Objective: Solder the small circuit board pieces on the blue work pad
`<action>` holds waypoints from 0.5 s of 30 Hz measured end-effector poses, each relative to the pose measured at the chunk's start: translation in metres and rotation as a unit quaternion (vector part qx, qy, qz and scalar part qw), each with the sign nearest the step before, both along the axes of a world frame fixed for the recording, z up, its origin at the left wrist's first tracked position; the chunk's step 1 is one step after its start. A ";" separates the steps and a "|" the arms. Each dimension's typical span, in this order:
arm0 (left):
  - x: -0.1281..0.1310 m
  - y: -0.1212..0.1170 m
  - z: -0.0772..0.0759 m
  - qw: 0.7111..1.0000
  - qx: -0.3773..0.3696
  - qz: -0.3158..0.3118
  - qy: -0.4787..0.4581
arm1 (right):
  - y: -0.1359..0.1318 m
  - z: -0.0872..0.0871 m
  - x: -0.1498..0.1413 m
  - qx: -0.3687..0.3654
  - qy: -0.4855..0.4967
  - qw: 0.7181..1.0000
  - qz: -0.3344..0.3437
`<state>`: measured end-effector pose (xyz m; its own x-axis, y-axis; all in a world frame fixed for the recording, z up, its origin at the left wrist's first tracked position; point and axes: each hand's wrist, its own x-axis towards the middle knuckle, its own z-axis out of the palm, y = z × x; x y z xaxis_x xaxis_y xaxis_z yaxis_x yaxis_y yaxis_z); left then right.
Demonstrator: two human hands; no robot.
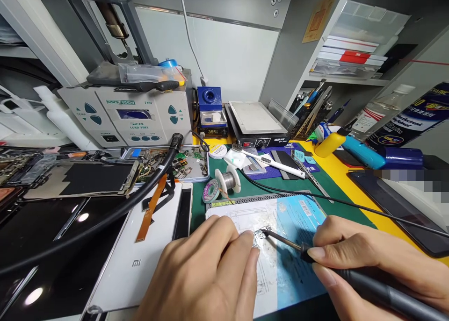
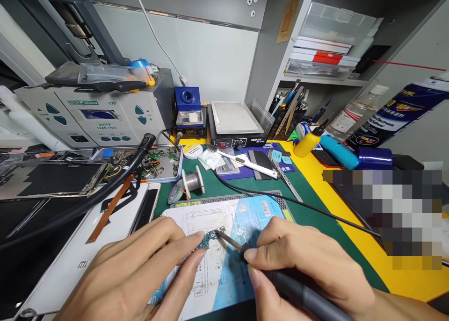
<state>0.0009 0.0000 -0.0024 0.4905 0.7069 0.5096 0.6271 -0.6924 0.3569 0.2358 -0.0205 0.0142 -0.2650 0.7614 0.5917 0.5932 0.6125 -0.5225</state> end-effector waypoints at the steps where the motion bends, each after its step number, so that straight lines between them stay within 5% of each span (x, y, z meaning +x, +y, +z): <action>1: 0.000 0.000 0.000 1.000 0.000 -0.002 0.001 | -0.001 0.000 0.001 -0.003 0.000 1.000 0.005; 6: 0.002 0.001 0.000 1.000 -0.015 0.002 -0.014 | -0.004 0.002 0.003 -0.060 0.078 0.993 -0.068; 9: 0.003 0.002 -0.001 0.998 -0.037 0.019 -0.039 | -0.003 0.008 -0.001 -0.209 0.212 0.940 -0.168; 12: 0.002 0.001 -0.001 0.997 -0.050 0.021 -0.050 | -0.001 0.013 -0.005 -0.341 0.314 0.867 -0.185; 15: 0.001 0.000 -0.001 0.997 -0.055 0.014 -0.053 | -0.001 0.014 -0.006 -0.347 0.311 0.865 -0.188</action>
